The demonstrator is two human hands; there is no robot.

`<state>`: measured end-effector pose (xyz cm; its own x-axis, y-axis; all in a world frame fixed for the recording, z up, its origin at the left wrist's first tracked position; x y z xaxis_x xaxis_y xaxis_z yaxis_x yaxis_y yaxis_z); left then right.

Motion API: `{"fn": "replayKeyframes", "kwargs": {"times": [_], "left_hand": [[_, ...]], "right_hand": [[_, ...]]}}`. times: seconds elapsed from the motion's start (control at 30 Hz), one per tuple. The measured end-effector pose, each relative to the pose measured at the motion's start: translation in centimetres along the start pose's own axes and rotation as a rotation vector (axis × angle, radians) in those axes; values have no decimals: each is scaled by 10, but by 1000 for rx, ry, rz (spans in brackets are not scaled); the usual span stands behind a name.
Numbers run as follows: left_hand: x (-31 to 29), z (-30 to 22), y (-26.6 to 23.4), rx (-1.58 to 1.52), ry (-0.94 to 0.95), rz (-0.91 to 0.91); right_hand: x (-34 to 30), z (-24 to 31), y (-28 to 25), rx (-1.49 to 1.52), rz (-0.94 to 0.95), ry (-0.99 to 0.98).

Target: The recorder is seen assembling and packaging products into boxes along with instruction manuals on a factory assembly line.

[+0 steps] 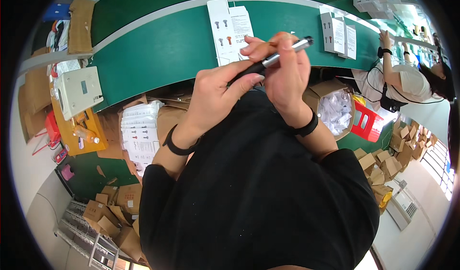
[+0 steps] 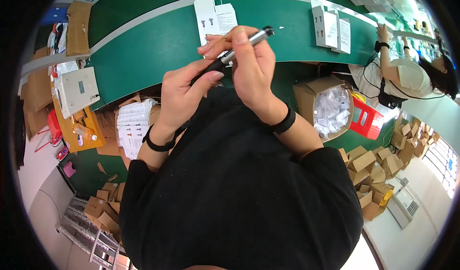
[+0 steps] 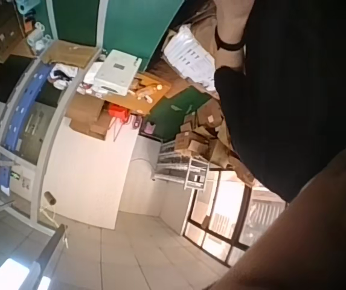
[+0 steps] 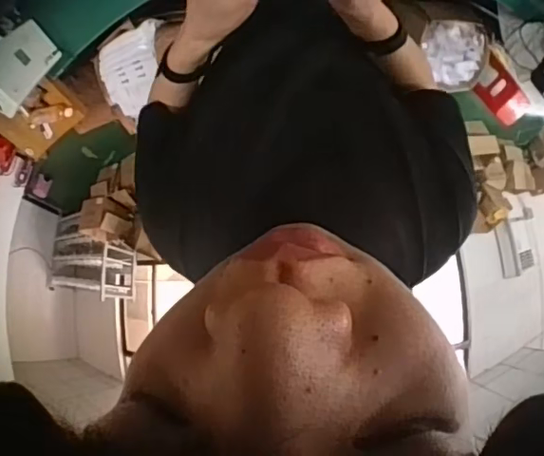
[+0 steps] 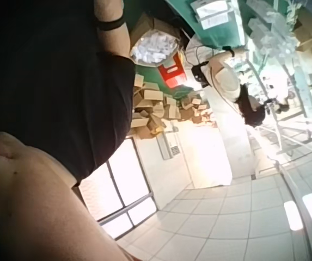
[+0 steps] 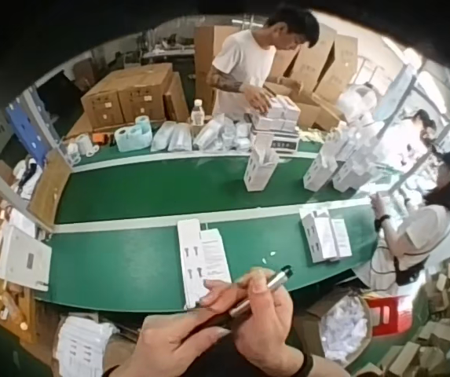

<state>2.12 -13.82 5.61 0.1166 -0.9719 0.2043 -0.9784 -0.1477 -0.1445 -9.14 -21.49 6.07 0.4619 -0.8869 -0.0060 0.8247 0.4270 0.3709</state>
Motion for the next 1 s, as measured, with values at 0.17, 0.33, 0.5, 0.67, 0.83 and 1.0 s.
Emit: {"fn": "replayKeyframes", "kwargs": {"times": [0.17, 0.33, 0.5, 0.67, 0.83, 1.0], "left_hand": [[-6, -66, -1, 229, 244, 128], [-4, -36, 9, 104, 88, 9], [6, -40, 29, 23, 123, 31], [-3, -28, 43, -18, -9, 64], [-15, -14, 42, -35, -63, 3], [-8, -13, 41, 19, -40, 113]], "right_hand": [[17, 103, -132, 181, -399, -354], [-6, 88, -56, -1008, 45, -215], [-20, 56, -40, -1080, 284, -179], [-24, 55, -47, -1172, 362, -232], [-33, 44, -53, -1206, 458, -177], [-37, 28, -51, -1331, 591, -148]]}}
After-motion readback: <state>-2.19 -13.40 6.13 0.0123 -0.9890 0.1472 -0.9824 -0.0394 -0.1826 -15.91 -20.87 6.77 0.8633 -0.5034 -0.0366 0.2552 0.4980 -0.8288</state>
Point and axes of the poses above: each hand's wrist, its own x-axis towards the middle knuckle, its own y-axis out of the palm, z = x × y, the point moved 8 cm from there along x, towards the middle knuckle, and after that the axes turned 9 degrees about y, right-handed, at the moved point
